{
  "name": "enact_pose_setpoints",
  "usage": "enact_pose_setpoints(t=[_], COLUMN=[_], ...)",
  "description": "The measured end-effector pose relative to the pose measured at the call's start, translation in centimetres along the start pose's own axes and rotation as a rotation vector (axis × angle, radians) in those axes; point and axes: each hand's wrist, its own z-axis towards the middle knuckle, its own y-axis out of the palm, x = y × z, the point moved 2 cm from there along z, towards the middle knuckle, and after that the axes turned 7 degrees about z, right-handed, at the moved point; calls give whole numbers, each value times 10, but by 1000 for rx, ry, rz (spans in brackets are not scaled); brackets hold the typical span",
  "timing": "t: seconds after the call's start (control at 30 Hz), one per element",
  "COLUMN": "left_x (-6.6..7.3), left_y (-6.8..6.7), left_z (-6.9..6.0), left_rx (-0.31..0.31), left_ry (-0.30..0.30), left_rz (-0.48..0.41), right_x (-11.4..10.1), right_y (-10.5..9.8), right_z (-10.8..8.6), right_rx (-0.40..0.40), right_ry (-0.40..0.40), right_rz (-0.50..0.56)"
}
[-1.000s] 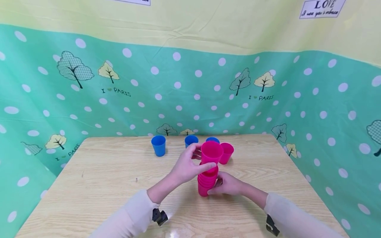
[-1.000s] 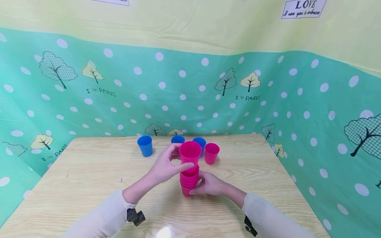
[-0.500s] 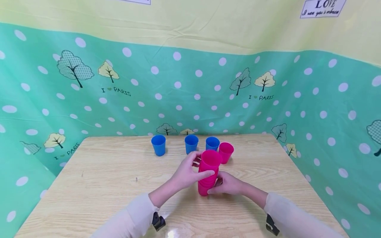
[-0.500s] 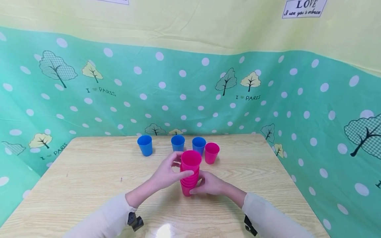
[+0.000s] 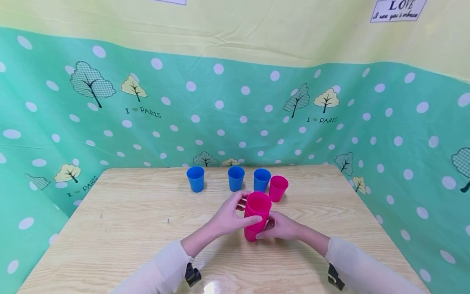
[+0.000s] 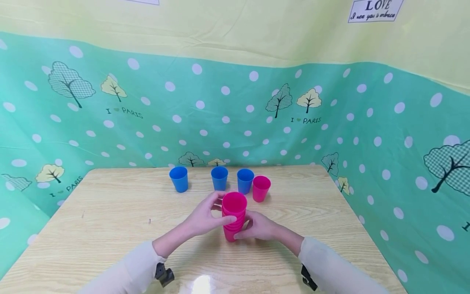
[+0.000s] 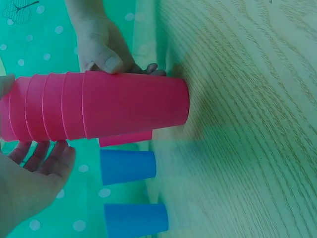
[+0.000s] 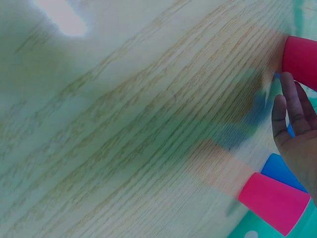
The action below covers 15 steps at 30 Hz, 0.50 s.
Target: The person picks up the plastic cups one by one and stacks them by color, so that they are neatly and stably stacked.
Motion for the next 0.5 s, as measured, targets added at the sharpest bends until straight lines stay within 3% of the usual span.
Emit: enact_pose_setpoints(t=[0.5], left_x=[-3], left_y=[-1], left_z=[1], left_rx=[-29], left_ry=[56], left_rz=[-16], right_x=[1], right_y=[-1], right_z=[0], right_rx=[-9], right_ry=[-6], right_rz=[-11])
